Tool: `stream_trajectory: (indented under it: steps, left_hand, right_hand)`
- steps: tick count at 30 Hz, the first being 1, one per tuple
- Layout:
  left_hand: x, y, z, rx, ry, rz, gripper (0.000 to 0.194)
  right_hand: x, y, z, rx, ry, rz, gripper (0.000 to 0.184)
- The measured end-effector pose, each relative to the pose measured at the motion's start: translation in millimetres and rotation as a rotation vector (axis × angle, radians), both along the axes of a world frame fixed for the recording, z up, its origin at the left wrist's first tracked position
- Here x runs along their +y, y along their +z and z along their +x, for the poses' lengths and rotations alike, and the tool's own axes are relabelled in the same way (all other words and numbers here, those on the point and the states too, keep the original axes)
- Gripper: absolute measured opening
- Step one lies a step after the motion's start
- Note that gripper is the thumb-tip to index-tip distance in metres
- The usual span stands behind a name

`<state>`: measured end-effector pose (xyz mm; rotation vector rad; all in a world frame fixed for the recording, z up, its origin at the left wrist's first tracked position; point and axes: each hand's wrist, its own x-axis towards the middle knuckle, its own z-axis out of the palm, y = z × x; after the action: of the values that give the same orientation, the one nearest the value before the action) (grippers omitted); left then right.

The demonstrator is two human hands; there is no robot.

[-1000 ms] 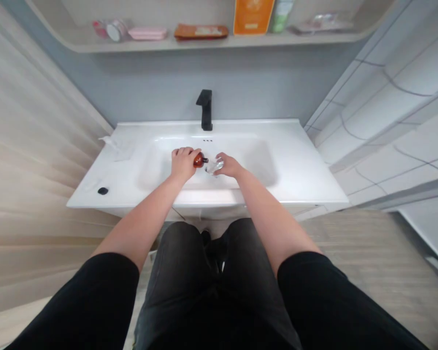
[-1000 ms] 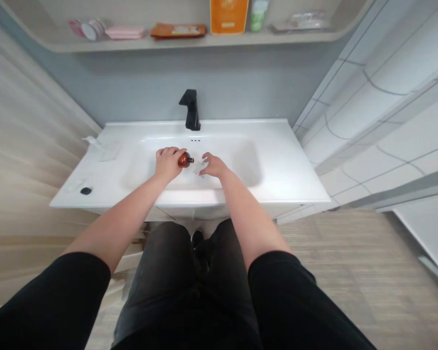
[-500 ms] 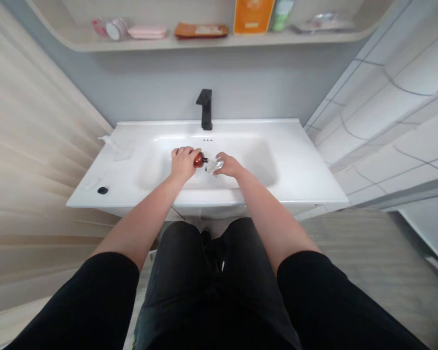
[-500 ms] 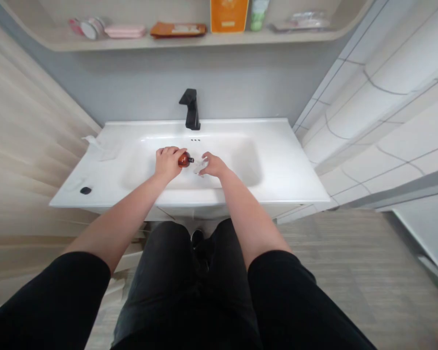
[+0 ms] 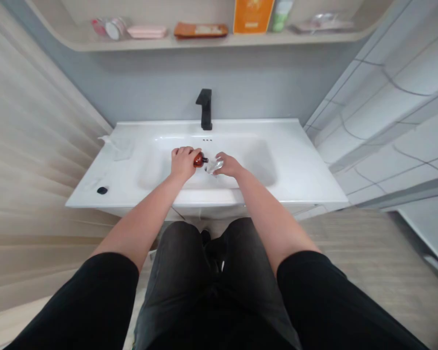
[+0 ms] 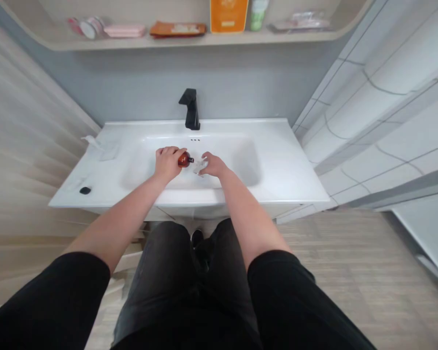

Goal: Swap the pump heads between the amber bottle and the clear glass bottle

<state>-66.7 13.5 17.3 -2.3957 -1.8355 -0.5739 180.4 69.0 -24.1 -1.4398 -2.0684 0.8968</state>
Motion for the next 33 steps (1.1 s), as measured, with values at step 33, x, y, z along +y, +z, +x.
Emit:
stream_trajectory:
  steps: [33]
  left_hand:
    - [-1.5,1.1,0.3,0.015,-0.015,0.004,0.060]
  right_hand:
    - [1.2,-2.5,1.3,-0.002,0.013,0.019,0.076]
